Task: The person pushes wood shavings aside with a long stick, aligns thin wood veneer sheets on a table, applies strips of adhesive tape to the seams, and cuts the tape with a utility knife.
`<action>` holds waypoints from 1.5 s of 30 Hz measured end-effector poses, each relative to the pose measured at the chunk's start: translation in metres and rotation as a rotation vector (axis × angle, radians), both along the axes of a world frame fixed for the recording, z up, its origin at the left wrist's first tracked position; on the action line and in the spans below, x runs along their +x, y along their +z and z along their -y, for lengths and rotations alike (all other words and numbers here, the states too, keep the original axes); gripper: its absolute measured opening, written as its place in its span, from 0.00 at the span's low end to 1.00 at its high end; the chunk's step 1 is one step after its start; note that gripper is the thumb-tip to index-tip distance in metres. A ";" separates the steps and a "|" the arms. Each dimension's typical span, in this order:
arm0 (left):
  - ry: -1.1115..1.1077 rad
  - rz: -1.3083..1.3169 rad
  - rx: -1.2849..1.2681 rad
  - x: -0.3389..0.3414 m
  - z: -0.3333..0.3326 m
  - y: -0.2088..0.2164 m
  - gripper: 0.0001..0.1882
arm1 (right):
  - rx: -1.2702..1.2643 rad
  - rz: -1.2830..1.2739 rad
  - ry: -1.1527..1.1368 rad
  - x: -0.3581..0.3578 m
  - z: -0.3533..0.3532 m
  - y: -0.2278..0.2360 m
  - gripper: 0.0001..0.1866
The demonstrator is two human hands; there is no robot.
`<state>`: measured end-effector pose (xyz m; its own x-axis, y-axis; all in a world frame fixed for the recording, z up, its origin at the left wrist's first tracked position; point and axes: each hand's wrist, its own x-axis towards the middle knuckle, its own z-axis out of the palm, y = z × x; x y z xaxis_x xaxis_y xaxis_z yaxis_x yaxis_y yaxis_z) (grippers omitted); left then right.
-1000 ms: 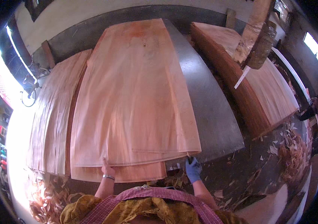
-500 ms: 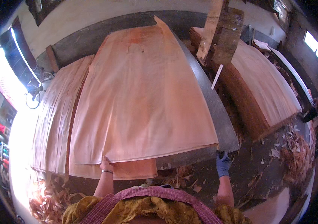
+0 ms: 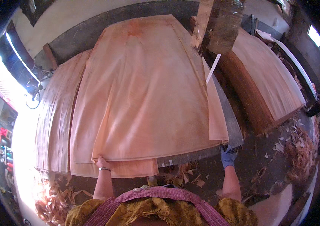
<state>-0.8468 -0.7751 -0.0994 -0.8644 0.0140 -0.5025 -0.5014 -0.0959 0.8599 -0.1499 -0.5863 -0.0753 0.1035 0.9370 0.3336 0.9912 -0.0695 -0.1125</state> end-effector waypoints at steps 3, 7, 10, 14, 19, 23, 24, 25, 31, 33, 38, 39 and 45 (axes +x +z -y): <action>0.015 -0.094 0.031 -0.025 0.011 0.005 0.21 | -0.295 -0.119 -0.131 -0.028 0.020 0.011 0.22; 0.030 -0.202 0.027 -0.052 0.018 0.011 0.22 | -0.254 -0.172 -0.103 -0.037 0.023 0.024 0.21; 0.013 -0.178 0.155 -0.090 0.017 0.015 0.23 | -0.163 -0.277 -0.112 -0.056 0.036 0.028 0.24; 0.036 -0.267 0.199 -0.162 0.038 0.013 0.17 | -0.220 -0.420 -0.068 -0.126 0.052 0.042 0.26; -0.035 -0.217 0.130 -0.163 0.024 0.020 0.18 | -0.259 -0.304 0.040 -0.149 0.086 0.019 0.20; 0.024 -0.144 -0.076 -0.140 0.050 0.048 0.25 | -0.227 -0.235 0.181 -0.140 0.098 0.058 0.16; 0.093 -0.258 -0.225 -0.119 0.050 0.052 0.27 | -0.203 -0.268 0.136 -0.130 0.098 0.061 0.15; 0.092 -0.306 -0.572 -0.099 0.045 0.056 0.26 | -0.181 -0.300 0.092 -0.117 0.098 0.061 0.15; -0.592 -1.106 -0.066 0.152 -0.128 0.123 0.11 | -0.043 -0.396 0.304 -0.038 0.073 0.038 0.09; -1.000 -1.416 -0.173 0.285 -0.193 0.223 0.09 | -0.047 -0.439 0.352 -0.019 0.064 0.044 0.08; -0.597 -1.660 -0.111 0.443 -0.313 0.374 0.28 | -0.060 -0.580 0.597 -0.003 0.022 0.102 0.08; -0.421 -1.653 -0.225 0.460 -0.332 0.390 0.25 | -0.055 -0.596 0.645 0.004 0.009 0.101 0.10; -0.811 -1.396 -0.109 0.474 -0.319 0.372 0.12 | 0.077 -0.988 1.013 -0.003 -0.114 0.185 0.16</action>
